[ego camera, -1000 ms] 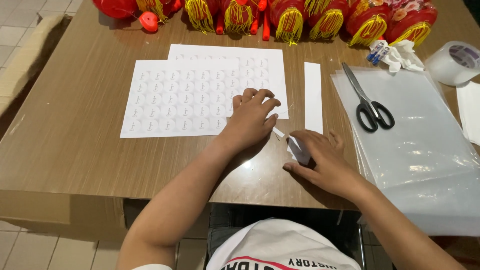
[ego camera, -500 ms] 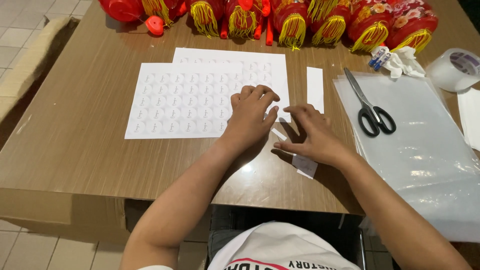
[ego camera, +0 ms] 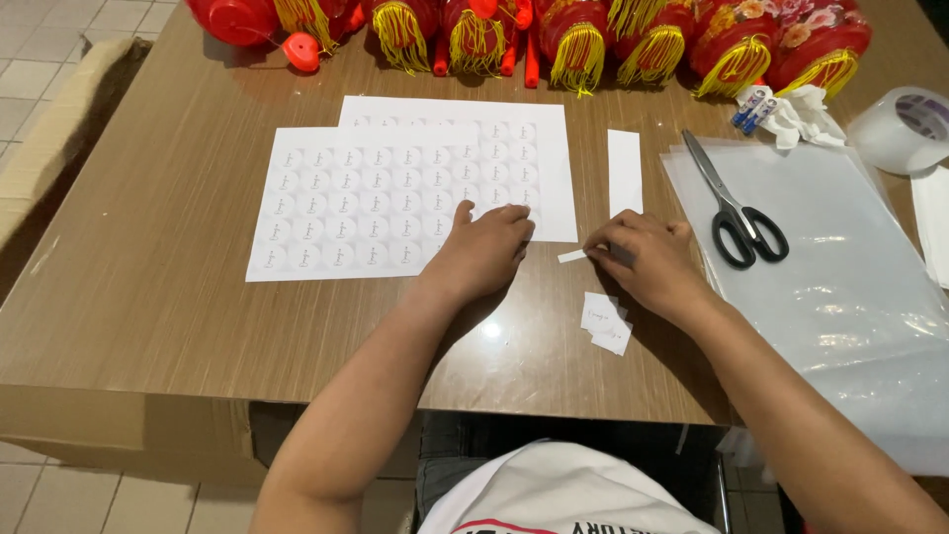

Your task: Cutting paper labels with scissors and assembling decorative lanterns by inserting batteries and attaching handles.

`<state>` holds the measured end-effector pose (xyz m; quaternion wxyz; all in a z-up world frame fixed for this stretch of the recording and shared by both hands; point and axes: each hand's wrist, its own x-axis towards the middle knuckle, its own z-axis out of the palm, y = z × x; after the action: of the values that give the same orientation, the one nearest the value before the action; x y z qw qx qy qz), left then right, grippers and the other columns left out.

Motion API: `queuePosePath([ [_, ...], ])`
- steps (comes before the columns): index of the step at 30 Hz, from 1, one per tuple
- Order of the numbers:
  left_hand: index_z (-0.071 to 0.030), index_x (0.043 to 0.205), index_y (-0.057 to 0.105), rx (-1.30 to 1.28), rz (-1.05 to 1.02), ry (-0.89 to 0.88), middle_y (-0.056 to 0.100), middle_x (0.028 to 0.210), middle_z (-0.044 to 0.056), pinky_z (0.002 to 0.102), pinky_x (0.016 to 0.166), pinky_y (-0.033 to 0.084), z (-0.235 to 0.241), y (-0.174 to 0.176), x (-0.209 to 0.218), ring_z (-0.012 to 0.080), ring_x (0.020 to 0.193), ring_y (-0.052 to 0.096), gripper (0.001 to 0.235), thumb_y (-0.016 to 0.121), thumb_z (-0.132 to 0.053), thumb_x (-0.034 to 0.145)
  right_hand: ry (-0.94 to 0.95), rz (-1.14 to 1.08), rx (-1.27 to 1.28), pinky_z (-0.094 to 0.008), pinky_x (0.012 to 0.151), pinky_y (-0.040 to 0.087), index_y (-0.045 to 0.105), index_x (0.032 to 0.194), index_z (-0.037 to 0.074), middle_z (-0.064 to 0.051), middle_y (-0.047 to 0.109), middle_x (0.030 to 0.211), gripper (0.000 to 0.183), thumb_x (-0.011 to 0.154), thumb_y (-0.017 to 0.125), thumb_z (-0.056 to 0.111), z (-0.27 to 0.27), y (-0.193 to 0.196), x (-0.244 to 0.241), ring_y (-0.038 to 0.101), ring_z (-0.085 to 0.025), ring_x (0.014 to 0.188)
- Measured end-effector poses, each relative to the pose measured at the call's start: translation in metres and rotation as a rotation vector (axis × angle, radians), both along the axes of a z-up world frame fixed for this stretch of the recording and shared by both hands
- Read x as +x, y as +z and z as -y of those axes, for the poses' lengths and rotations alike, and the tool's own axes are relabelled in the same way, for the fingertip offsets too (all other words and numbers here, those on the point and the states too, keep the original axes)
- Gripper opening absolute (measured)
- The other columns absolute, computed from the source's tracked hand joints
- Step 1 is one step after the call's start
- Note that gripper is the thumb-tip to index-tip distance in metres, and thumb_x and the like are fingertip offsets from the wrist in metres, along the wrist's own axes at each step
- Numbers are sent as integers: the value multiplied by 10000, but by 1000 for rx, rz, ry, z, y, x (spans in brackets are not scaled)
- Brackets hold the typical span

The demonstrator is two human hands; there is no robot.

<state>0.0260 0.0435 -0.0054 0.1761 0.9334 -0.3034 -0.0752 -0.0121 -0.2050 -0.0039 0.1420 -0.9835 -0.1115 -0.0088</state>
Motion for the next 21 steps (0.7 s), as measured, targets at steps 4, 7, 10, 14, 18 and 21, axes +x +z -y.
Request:
queuePosePath([
  [4, -29, 1310, 647, 25, 15, -7, 562, 1467, 200, 665, 1163, 163, 0, 5, -2, 320, 1398, 504, 318, 547, -91, 1014, -26, 43, 26, -500, 1035, 204, 721, 1120, 328, 67, 639, 1153, 152, 990, 669, 387, 11, -5, 6, 577, -183, 1156],
  [7, -22, 1333, 631, 39, 1, -13, 546, 1482, 204, 664, 1161, 166, 1, 7, -3, 326, 1411, 490, 336, 546, -102, 1018, 27, 23, 12, -617, 1058, 218, 705, 1193, 347, -33, 576, 1337, 241, 979, 629, 429, -14, 11, -16, 525, -316, 1259],
  [10, -22, 1357, 616, 45, -6, -15, 531, 1498, 204, 661, 1164, 159, 1, 6, -2, 322, 1429, 470, 354, 548, -109, 1021, 96, -31, 2, -618, 1089, 171, 708, 1218, 347, -61, 456, 1508, 267, 986, 587, 403, -27, 16, -35, 421, -388, 1376],
  [14, -21, 1367, 609, 53, -4, -21, 526, 1503, 207, 657, 1166, 168, 0, 4, -1, 327, 1432, 465, 362, 548, -106, 1020, -26, -3, -49, -656, 1091, 156, 688, 1269, 363, -103, 395, 1585, 294, 1017, 537, 387, 9, 0, -25, 370, -450, 1424],
  [18, -32, 1396, 592, 67, -29, -13, 514, 1518, 200, 643, 1170, 168, 1, 3, 1, 317, 1450, 445, 386, 538, -112, 1022, -126, -12, 87, -647, 1103, 106, 596, 1396, 376, -175, 337, 1616, 359, 1051, 497, 389, 36, 3, -16, 301, -473, 1450],
  [21, -32, 1397, 593, 74, -28, -15, 519, 1515, 194, 642, 1168, 170, 2, 0, 1, 312, 1449, 445, 389, 544, -107, 1019, -143, -114, 182, -614, 1136, 103, 506, 1490, 359, -191, 327, 1614, 526, 984, 564, 488, 27, 26, -32, 303, -460, 1469],
])
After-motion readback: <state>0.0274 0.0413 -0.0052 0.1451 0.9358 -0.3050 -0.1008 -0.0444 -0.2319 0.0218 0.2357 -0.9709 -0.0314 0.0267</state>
